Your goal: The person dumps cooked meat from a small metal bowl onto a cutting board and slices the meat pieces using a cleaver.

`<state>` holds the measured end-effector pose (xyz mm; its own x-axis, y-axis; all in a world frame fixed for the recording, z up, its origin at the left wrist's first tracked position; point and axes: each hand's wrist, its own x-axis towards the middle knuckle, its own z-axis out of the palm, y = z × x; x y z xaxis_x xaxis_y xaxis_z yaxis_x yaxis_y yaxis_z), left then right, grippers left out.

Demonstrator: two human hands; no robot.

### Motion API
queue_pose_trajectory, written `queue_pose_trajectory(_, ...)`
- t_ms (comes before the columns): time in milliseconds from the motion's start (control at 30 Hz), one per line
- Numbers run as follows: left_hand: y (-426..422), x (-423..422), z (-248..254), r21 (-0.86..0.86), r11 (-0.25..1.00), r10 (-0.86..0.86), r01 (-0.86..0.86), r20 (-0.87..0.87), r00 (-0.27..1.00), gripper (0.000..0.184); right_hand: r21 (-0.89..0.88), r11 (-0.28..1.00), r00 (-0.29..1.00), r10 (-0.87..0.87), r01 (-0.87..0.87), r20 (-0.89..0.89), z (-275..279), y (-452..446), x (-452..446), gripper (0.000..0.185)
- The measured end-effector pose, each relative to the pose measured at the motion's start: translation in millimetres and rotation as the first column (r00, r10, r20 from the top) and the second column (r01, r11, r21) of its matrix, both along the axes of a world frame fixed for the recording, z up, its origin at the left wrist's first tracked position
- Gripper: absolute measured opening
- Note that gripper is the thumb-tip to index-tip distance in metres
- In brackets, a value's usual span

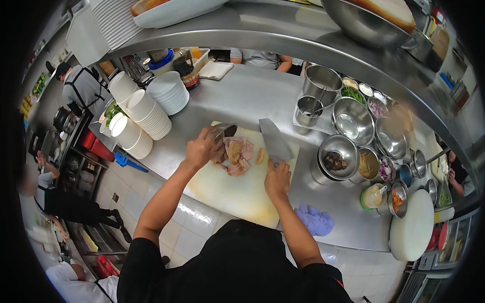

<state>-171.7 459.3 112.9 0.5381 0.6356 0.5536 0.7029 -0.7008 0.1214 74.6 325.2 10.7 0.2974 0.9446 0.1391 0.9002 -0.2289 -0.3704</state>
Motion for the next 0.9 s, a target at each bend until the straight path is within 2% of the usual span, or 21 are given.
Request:
queue_pose_trajectory(33,2.7,-5.1,0.0,0.058,0.998,-0.006,0.005,0.015,1.000,0.008,0.015,1.000,1.000,-0.004,0.004,0.009,-0.6,0.5,0.6,0.046)
queue_pose_trajectory(167,15.6,-37.7,0.5,0.077,0.995,0.061,-0.071,0.125,0.990,0.009,0.041,0.999,1.000,-0.010,0.009,0.015,-2.2,2.4,1.1,0.045)
queue_pose_trajectory(233,20.8,-59.7,-5.1,0.032,0.978,0.193,-0.208,0.262,0.946,0.009,0.061,0.998,1.000,-0.004,0.003,0.019,-1.8,2.1,1.6,0.043)
queue_pose_trajectory(267,25.9,-71.9,-8.9,0.043,0.971,0.214,-0.233,0.259,0.942,0.009,0.070,0.997,0.999,-0.018,0.016,0.027,-1.9,3.0,1.2,0.041)
queue_pose_trajectory(333,29.5,-91.2,-15.1,0.040,0.961,0.213,-0.273,0.523,0.825,0.009,0.071,0.997,1.000,-0.001,-0.001,0.025,-2.0,2.0,1.0,0.043)
queue_pose_trajectory(367,23.6,-96.4,-14.7,-0.239,0.928,0.373,-0.287,0.615,0.695,0.010,0.066,0.998,0.999,-0.010,0.008,0.030,-2.1,3.9,1.6,0.044)
queue_pose_trajectory(400,25.4,-108.0,-21.4,-0.238,0.922,0.386,-0.305,0.616,0.687,0.010,0.068,0.998,0.999,0.010,-0.012,0.032,-0.1,5.6,0.9,0.044)
queue_pose_trajectory(467,34.5,-130.2,-55.5,-0.124,0.930,0.330,-0.345,0.692,0.642,0.011,0.059,0.998,1.000,-0.008,0.006,0.024,1.5,5.5,0.3,0.046)
queue_pose_trajectory(500,38.3,-140.2,-74.0,-0.129,0.926,0.340,-0.354,0.694,0.634,0.011,0.056,0.998,1.000,0.003,-0.005,0.030,0.9,6.8,-0.1,0.046)
queue_pose_trajectory(567,39.8,-155.8,-103.1,-0.422,0.826,0.560,-0.373,0.680,0.472,0.018,0.040,0.999,0.999,-0.004,0.002,0.047,0.3,8.2,0.0,0.043)
queue_pose_trajectory(600,35.0,-160.8,-104.4,-0.427,0.823,0.565,-0.375,0.682,0.464,0.018,0.037,0.999,0.999,0.003,-0.005,0.054,0.7,9.4,-0.5,0.043)
queue_pose_trajectory(667,24.2,-171.5,-107.6,-0.585,0.733,0.680,-0.347,0.632,0.372,0.029,0.049,0.999,0.997,-0.001,-0.002,0.071,0.9,10.5,-1.5,0.043)
queue_pose_trajectory(733,18.2,-186.2,-116.2,-0.611,0.707,0.707,-0.356,0.622,0.336,0.028,0.041,0.999,0.998,-0.002,-0.001,0.067,0.2,12.4,0.3,0.044)
queue_pose_trajectory(800,14.1,-203.1,-121.3,-0.573,0.687,0.727,-0.447,0.564,0.393,0.028,0.031,1.000,0.998,-0.001,-0.001,0.056,0.2,11.9,-1.3,0.044)
queue_pose_trajectory(900,7.6,-216.5,-122.3,-0.612,0.660,0.751,-0.436,0.514,0.415,0.032,0.073,0.997,0.996,0.022,-0.029,0.089,1.7,11.3,-1.0,0.045)
